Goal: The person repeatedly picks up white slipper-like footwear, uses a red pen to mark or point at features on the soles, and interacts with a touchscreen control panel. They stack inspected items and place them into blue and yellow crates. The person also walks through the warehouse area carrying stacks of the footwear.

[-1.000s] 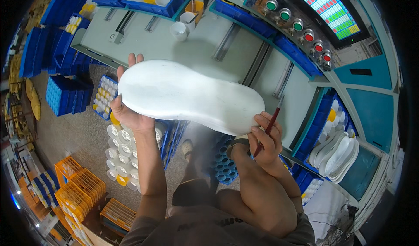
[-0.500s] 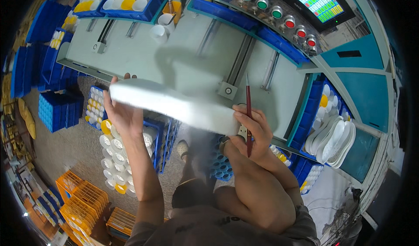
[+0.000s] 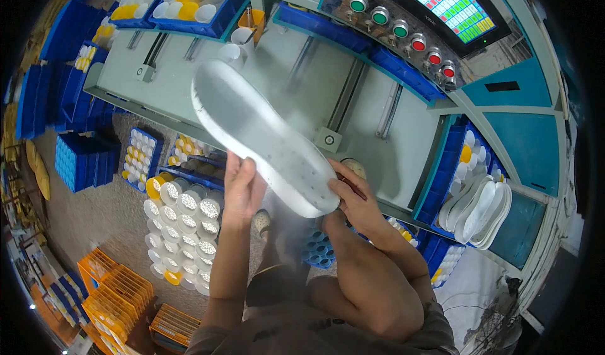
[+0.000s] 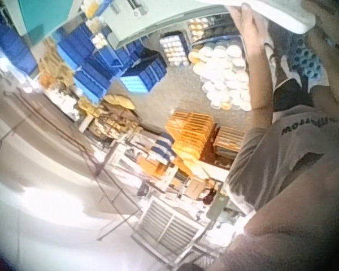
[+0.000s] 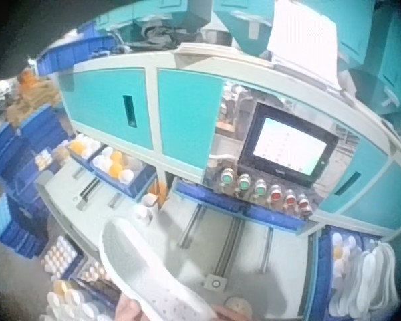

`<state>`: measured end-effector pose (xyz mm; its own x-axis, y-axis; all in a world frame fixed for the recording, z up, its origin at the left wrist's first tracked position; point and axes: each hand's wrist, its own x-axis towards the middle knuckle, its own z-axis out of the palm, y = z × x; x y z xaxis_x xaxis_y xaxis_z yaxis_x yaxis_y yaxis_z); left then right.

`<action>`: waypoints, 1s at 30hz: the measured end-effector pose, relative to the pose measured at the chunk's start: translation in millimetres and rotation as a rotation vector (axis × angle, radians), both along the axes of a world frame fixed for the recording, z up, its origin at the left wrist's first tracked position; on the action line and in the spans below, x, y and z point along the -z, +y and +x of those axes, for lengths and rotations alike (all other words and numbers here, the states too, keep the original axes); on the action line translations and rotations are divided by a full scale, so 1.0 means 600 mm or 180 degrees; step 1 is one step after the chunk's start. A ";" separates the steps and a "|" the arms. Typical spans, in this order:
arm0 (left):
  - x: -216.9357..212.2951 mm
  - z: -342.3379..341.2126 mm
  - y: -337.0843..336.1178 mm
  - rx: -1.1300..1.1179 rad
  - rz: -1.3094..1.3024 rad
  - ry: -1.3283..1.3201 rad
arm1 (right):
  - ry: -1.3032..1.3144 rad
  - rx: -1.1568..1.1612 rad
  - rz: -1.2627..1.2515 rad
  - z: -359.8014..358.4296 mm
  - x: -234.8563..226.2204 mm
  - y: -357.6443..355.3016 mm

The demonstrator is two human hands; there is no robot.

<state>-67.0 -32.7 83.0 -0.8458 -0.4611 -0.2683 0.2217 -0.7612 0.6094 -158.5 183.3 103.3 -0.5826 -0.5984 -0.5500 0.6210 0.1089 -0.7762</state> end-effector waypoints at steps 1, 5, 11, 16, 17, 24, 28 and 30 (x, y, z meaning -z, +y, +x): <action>-0.002 -0.004 0.007 -0.0049 0.0134 0.0061 | -0.0170 0.0049 -0.0067 0.001 0.002 0.000; -0.010 -0.017 0.017 -0.0099 -0.0017 0.0105 | -0.0635 0.0191 0.0105 0.004 0.000 -0.002; -0.007 -0.019 0.018 -0.0159 -0.0273 -0.0057 | -0.0787 0.0188 -0.0019 0.008 -0.001 -0.007; -0.006 -0.018 0.023 0.0024 -0.0155 -0.0666 | 0.0669 -0.0238 0.0494 -0.029 -0.013 -0.001; -0.007 -0.017 0.024 0.0196 -0.0121 -0.0353 | 0.0978 0.0087 0.0456 -0.045 -0.022 0.001; -0.001 0.011 0.034 0.0259 0.0312 -0.0852 | 0.5224 0.1136 0.0687 -0.257 -0.123 0.040; 0.014 0.037 0.063 0.0039 0.0786 -0.0797 | 0.6388 0.1296 0.1377 -0.324 -0.156 0.031; 0.019 0.050 0.070 0.0038 0.0750 -0.1111 | 0.6469 0.1294 0.1601 -0.337 -0.160 0.023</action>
<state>-37.3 9.2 71.4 -0.6903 -0.3436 -0.6367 0.0230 -0.8900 0.4553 -360.9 197.1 199.5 -0.4476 -0.3578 0.8195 -0.7953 0.5782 -0.1819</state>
